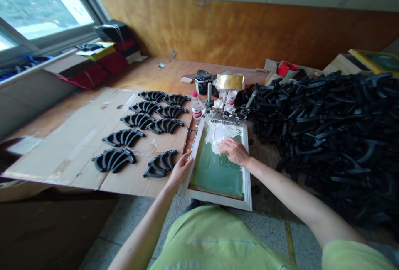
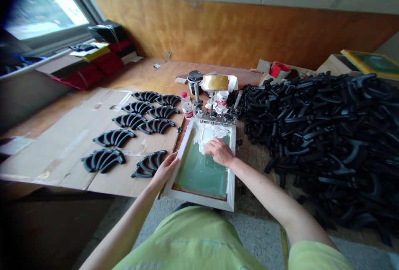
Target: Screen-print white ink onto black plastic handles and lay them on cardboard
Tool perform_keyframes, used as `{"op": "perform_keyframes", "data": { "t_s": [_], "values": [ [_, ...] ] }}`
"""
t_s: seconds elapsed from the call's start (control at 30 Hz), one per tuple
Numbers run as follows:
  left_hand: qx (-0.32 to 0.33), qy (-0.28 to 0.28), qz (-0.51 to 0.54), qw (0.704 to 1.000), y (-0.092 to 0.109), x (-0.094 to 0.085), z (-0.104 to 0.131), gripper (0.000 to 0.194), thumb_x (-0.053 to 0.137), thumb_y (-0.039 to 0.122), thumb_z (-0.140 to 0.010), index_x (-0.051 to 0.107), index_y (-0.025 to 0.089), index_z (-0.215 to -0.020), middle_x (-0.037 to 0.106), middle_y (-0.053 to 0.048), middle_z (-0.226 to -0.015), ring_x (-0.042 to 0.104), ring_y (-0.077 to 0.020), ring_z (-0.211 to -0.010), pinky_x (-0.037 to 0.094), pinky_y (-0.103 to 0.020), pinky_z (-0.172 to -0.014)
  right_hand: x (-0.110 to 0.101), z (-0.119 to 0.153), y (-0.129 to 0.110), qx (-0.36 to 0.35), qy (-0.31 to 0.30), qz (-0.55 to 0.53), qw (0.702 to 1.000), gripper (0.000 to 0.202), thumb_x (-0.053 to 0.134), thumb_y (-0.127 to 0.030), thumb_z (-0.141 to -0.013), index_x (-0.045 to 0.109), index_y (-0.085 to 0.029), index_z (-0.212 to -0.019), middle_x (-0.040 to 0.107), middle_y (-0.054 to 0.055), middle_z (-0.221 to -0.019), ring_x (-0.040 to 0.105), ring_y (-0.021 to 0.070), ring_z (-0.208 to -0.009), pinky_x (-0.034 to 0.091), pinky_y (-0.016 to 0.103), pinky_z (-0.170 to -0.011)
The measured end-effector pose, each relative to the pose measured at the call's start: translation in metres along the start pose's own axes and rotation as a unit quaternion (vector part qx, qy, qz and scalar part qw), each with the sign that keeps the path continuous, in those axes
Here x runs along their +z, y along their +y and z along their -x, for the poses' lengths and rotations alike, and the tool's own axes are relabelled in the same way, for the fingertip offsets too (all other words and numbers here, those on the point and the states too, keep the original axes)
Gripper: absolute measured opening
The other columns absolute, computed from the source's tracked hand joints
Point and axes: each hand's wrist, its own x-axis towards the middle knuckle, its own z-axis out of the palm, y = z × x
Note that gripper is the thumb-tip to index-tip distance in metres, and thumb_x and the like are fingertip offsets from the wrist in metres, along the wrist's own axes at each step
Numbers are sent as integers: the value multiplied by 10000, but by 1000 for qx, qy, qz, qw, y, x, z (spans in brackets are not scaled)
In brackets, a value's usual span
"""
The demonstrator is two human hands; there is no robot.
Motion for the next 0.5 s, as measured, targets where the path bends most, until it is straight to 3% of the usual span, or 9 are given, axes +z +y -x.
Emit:
{"op": "perform_keyframes", "data": {
  "t_s": [0.07, 0.17, 0.3, 0.37, 0.5],
  "values": [
    [-9, -9, 6, 1000, 4, 0, 2, 750, 645, 591, -727, 525, 176, -1340, 713, -79, -961, 660, -201, -808, 510, -275, -699, -1, 8, -1, -15, -10, -24, 1000, 272, 541, -81, -795, 679, -198, -998, 690, 68, -987, 572, 231, -992, 435, 365, -888],
    [-22, -8, 12, 1000, 14, -1, 6, 756, 665, 577, -714, 522, 174, -1337, 711, -67, -907, 653, -190, -753, 504, -260, -651, -13, -8, 5, 49, -4, -31, 998, 182, 607, -194, -834, 679, -220, -999, 693, 49, -926, 600, 211, -907, 451, 334, -833],
    [-19, -24, 27, 999, 42, -4, 16, 779, 665, 571, -721, 481, 182, -1370, 702, -42, -861, 635, -167, -696, 489, -243, -614, -38, -59, 25, 176, 19, 28, 984, 517, 669, -249, -814, 529, -293, -1309, 683, 40, -1054, 616, 207, -908, 460, 302, -784],
    [-2, -29, 34, 999, 63, -7, 22, 722, 625, 589, -753, 512, 189, -1343, 697, -38, -892, 620, -149, -678, 479, -231, -594, -54, -72, 38, 210, 30, 61, 975, 573, 646, -241, -824, 472, -319, -1364, 678, 37, -1084, 623, 209, -905, 460, 300, -771],
    [51, -15, 62, 997, 111, -6, 22, 579, 528, 634, -803, 649, 169, -1128, 680, -37, -886, 591, -127, -650, 472, -220, -565, -78, -44, 73, 297, 121, 70, 945, 362, 522, -261, -883, 581, -242, -1240, 699, 62, -994, 633, 216, -863, 458, 311, -762]
  ]
}}
